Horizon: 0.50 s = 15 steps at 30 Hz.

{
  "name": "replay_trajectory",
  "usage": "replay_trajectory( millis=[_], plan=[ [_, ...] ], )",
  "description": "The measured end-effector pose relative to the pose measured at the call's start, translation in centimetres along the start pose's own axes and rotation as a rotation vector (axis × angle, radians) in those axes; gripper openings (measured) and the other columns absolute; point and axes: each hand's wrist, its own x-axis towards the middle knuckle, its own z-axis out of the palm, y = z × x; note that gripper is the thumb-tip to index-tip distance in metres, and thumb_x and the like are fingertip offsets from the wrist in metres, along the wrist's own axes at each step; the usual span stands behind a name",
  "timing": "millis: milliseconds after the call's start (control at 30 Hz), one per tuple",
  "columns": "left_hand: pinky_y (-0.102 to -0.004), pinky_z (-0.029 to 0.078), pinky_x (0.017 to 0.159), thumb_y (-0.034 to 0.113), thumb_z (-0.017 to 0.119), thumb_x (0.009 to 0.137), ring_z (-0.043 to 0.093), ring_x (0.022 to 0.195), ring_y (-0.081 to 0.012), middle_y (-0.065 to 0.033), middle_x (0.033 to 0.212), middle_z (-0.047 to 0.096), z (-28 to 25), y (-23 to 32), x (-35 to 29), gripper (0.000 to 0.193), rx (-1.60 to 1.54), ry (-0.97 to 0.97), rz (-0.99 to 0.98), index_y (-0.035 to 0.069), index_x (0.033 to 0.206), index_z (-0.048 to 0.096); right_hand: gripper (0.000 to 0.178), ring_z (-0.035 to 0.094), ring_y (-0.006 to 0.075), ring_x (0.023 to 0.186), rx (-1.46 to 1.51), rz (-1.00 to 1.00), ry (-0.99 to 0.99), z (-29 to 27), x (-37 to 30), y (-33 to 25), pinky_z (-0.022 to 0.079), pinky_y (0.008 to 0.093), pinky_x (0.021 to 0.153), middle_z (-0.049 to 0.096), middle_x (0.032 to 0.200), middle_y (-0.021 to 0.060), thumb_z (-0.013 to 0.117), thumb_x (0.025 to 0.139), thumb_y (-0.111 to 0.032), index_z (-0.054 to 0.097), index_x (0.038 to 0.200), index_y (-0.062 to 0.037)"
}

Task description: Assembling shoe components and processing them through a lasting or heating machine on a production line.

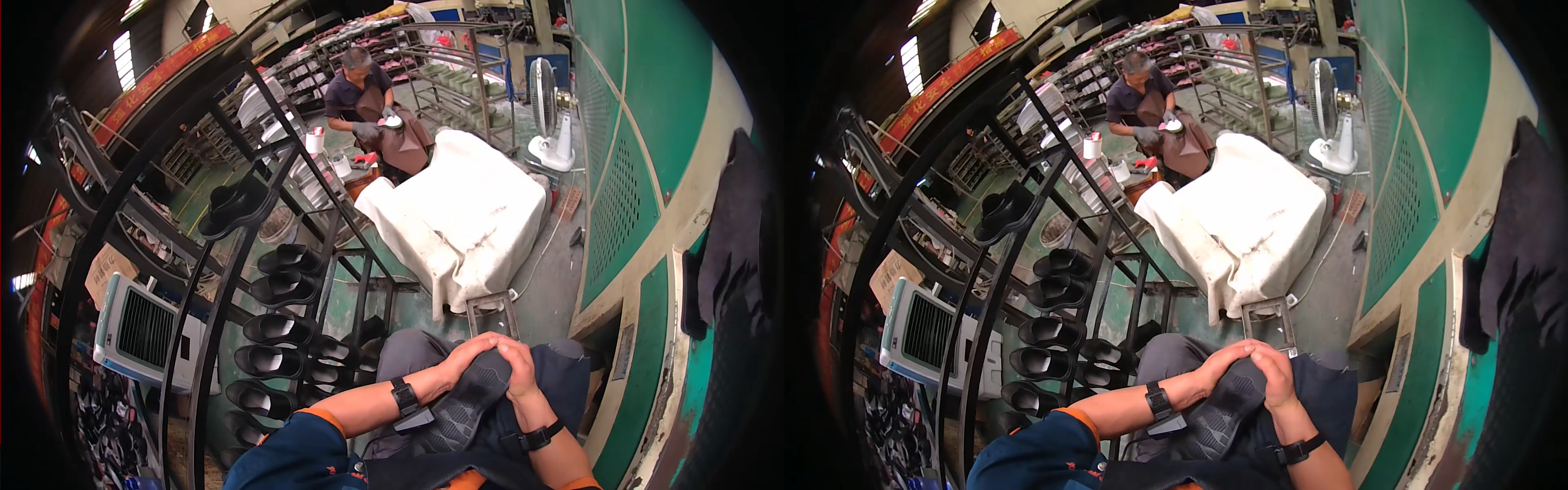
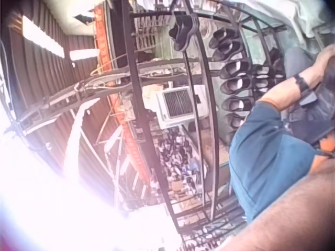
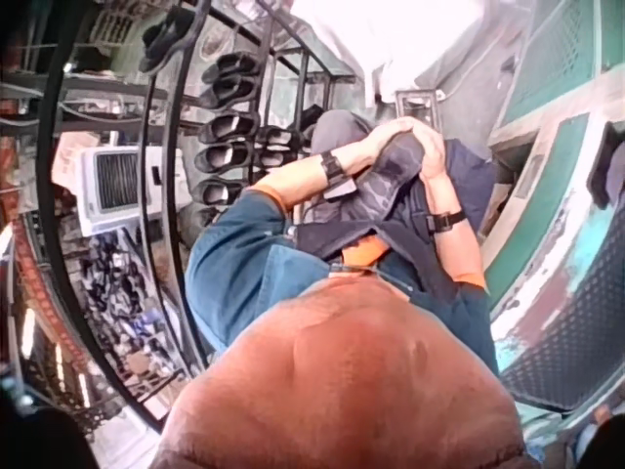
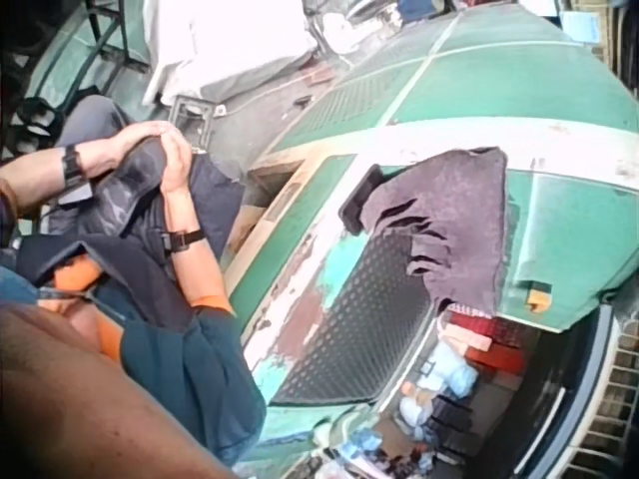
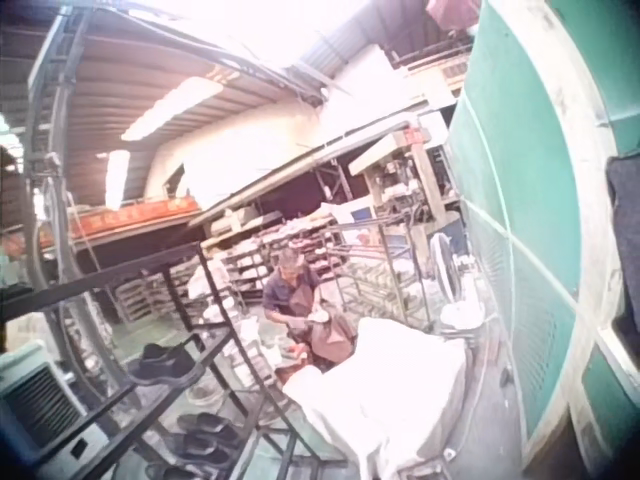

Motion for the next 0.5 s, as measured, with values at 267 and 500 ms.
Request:
replay_trajectory(
  millis=[267, 500],
  plan=[
    [-0.0313, 0.05, 0.103, 0.048, 0.041, 0.108, 0.062, 0.119, -0.0168, -0.0057, 0.137, 0.062, -4.1, -1.3, -2.9, 0.055, -0.084, 0.084, -0.146, 0.006, 0.143, 0.053, 0.059, 0.071, 0.0302, 0.085, 0.258, 0.217, 0.164, -3.8, 4.6, 0.9, 0.058, 0.0376, 0.082, 0.073, 0.094, 0.0211, 0.047, 0.093, -0.045, 0.071, 0.099, 0.0084],
    [-0.0361, 0.046, 0.111, 0.038, 0.03, 0.112, 0.061, 0.126, -0.0224, -0.0091, 0.143, 0.059, -2.0, -5.2, -7.8, 0.051, 0.164, 0.123, 0.193, 0.005, 0.146, 0.049, 0.058, 0.07, 0.0338, 0.084, 0.407, 0.38, 0.379, -4.6, 7.3, 3.5, 0.058, 0.0447, 0.083, 0.074, 0.093, 0.0204, 0.045, 0.094, -0.049, 0.07, 0.097, 0.0036]
  ],
)
